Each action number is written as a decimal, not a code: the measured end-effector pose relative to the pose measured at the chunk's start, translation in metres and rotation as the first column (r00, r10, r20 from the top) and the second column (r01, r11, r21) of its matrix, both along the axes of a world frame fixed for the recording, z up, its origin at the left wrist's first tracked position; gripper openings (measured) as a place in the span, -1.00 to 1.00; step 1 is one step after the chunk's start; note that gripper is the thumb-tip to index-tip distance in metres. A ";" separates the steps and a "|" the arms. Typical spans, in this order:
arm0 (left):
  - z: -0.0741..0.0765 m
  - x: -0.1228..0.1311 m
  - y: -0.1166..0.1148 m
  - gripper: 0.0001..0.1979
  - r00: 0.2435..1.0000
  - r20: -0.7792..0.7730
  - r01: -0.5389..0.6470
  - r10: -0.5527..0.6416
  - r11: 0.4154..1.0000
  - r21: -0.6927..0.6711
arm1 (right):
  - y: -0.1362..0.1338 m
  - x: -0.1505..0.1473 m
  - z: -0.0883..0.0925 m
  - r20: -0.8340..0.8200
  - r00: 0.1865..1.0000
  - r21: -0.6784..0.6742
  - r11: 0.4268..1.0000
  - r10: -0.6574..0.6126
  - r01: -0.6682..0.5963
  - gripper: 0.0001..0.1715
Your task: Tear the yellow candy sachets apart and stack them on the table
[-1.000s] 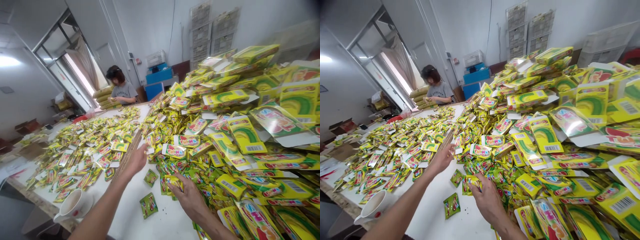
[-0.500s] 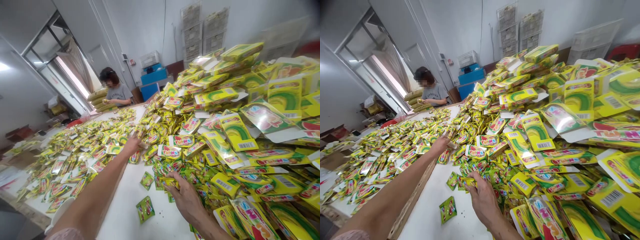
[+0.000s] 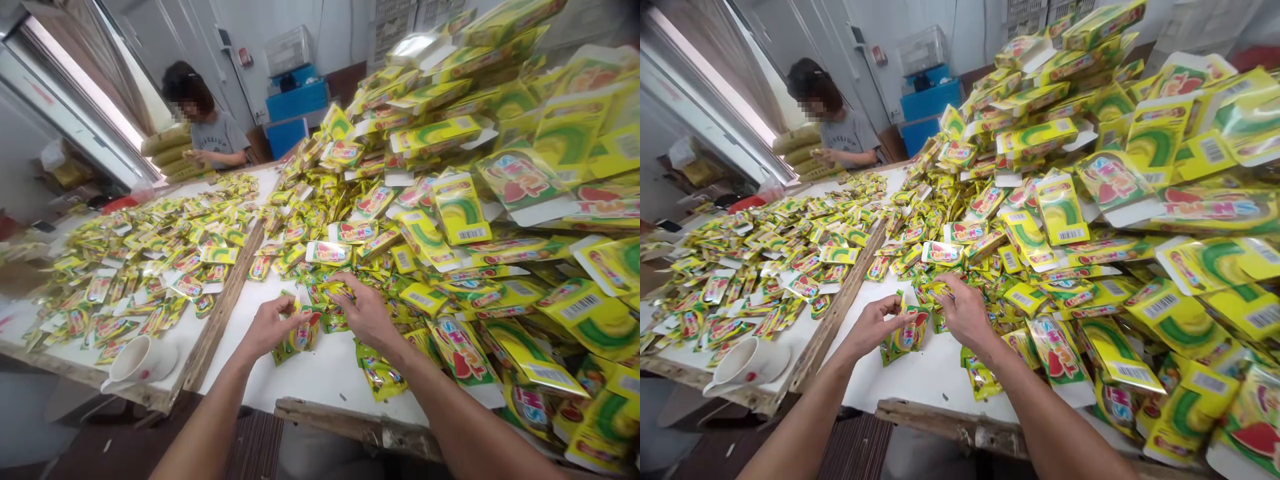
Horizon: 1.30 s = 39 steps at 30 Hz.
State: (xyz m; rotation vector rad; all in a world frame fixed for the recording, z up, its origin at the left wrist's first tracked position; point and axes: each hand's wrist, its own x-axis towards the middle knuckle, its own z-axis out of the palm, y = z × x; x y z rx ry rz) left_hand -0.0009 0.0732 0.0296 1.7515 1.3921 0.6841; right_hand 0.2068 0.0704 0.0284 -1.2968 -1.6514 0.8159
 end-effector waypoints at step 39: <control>-0.012 0.012 -0.035 -0.53 0.810 0.517 0.013 0.276 0.873 -0.487 | 0.000 -0.006 -0.013 -0.096 0.991 -0.078 0.992 0.090 -0.098 -0.83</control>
